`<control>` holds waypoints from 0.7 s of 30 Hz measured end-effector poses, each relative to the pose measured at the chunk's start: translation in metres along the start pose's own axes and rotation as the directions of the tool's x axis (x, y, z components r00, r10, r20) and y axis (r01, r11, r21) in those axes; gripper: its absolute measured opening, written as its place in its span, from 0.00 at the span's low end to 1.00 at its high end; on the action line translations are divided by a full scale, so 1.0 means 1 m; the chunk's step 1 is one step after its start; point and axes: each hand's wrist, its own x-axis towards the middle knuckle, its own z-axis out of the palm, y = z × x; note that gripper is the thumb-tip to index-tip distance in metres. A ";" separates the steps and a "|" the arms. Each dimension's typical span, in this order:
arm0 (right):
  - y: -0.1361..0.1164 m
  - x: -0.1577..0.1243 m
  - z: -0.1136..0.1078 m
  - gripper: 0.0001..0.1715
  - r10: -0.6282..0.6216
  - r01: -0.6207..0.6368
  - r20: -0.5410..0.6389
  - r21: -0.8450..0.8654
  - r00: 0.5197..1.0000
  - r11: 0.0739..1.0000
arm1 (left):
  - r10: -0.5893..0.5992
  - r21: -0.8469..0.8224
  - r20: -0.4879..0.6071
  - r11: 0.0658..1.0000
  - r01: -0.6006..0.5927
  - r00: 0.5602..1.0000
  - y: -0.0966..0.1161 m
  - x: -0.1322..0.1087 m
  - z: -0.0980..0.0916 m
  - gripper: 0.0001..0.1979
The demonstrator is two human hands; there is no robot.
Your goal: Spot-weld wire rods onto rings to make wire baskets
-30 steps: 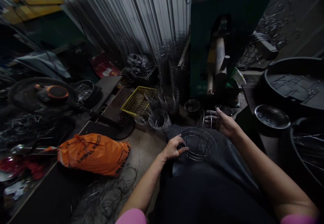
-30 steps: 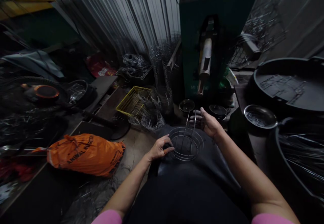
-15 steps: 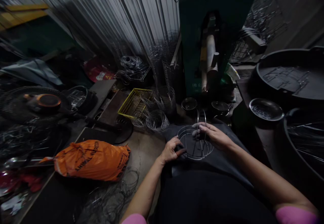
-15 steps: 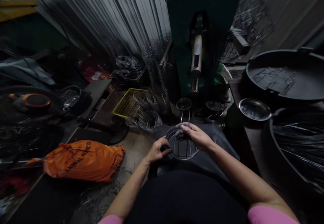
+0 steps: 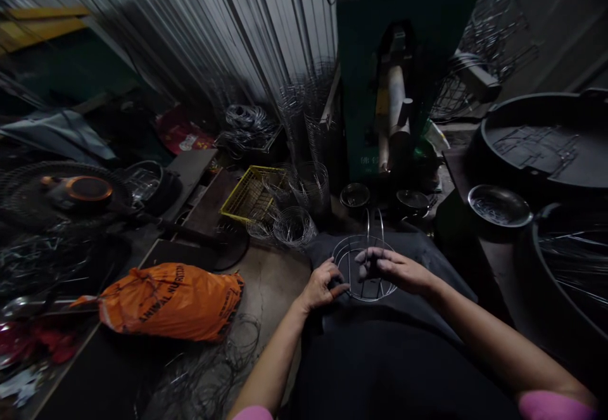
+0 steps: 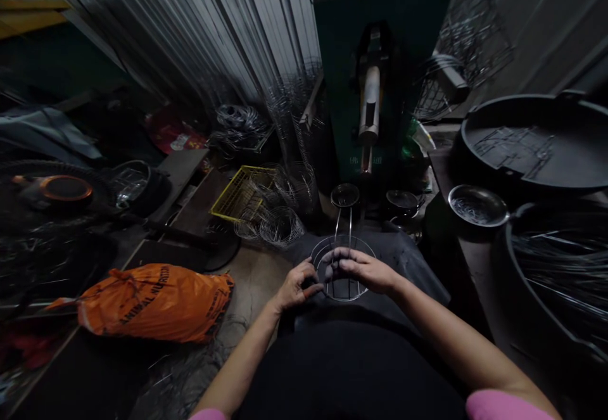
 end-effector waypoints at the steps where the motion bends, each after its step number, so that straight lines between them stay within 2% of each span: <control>1: 0.002 -0.001 0.000 0.25 0.010 -0.010 0.015 -0.031 1.000 0.999 | 0.002 0.008 0.009 1.000 -0.002 1.000 -0.001 0.000 0.000 0.11; 7: 0.006 0.001 -0.004 0.31 0.015 -0.005 0.044 -0.217 0.999 0.976 | 0.009 0.001 -0.004 1.000 -0.009 1.000 -0.004 0.001 0.005 0.11; 13: 0.006 0.000 -0.013 0.33 0.061 -0.037 0.060 -0.337 0.996 0.941 | -0.012 -0.021 -0.056 1.000 0.011 0.998 -0.008 -0.003 0.014 0.11; 15: 0.006 -0.001 -0.014 0.34 0.068 -0.049 0.050 -0.308 0.996 0.950 | -0.001 -0.013 -0.078 1.000 0.000 0.997 -0.009 -0.002 0.015 0.11; 19: 0.001 -0.001 -0.012 0.37 0.024 -0.012 0.087 -0.138 0.996 0.990 | 0.012 -0.011 -0.086 1.000 -0.013 0.996 -0.009 0.000 0.014 0.11; 21: -0.005 0.000 -0.009 0.37 -0.014 0.016 0.040 -0.059 0.999 0.998 | 0.010 -0.026 -0.073 1.000 -0.012 0.997 -0.007 -0.001 0.012 0.11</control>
